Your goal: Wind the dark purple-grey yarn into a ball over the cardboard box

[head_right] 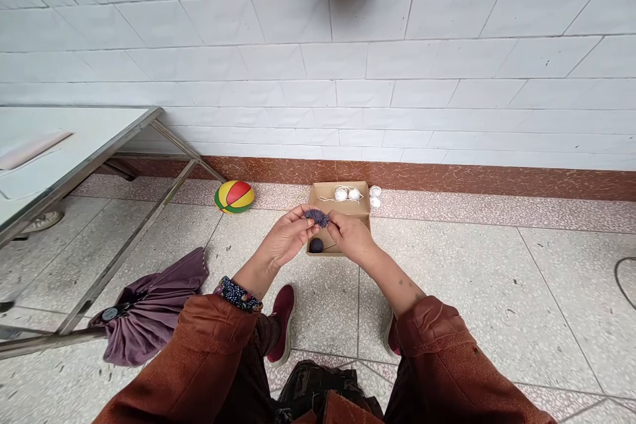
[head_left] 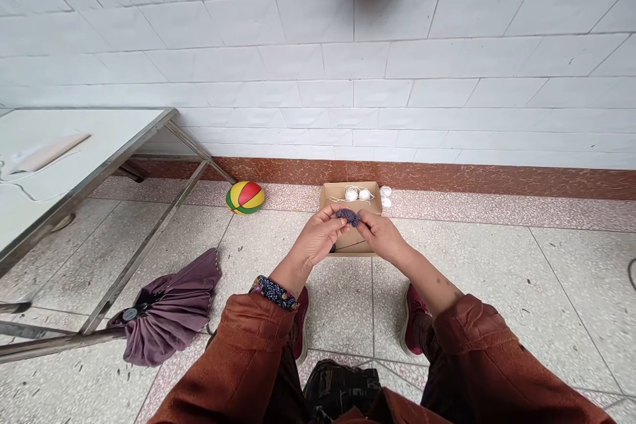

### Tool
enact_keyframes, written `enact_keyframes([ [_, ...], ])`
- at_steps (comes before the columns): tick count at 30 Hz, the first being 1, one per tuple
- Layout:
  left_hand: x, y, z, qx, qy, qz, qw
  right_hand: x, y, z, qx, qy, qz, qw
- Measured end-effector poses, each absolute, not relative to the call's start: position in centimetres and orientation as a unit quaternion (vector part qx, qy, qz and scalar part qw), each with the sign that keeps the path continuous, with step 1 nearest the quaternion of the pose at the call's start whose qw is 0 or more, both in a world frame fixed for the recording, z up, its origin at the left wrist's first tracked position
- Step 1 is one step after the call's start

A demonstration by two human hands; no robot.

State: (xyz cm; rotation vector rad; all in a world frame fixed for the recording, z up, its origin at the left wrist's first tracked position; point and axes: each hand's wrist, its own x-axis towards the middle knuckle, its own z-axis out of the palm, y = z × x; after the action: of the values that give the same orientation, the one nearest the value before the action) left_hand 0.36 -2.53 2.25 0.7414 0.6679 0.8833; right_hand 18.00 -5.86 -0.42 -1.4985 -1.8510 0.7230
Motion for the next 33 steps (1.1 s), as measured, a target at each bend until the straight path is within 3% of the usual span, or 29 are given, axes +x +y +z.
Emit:
enact_keyframes([
  [7, 0.5, -2.6, 2.4, 0.360, 0.322, 0.417, 0.770, 17.9, -6.0, -0.6, -0.574, -0.698, 0.283, 0.323],
  [15, -0.5, -1.7, 2.0, 0.510, 0.406, 0.416, 0.635, 18.3, -6.4, 1.6, -0.464, -0.691, 0.389, 0.395],
  [23, 0.0, -3.0, 2.2, 0.560, 0.355, 0.294, 0.689, 18.5, -5.7, 1.0, -0.474, -0.678, 0.305, 0.473],
  [29, -0.1, -3.2, 3.0, 0.453, 0.263, 0.319, 0.790, 17.9, -5.4, 0.0, -0.488, -0.626, 0.377, 0.477],
  [33, -0.2, -2.9, 3.2, 0.401, 0.256, 0.380, 0.794, 17.7, -5.6, -0.5, -0.487, -0.621, 0.437, 0.432],
])
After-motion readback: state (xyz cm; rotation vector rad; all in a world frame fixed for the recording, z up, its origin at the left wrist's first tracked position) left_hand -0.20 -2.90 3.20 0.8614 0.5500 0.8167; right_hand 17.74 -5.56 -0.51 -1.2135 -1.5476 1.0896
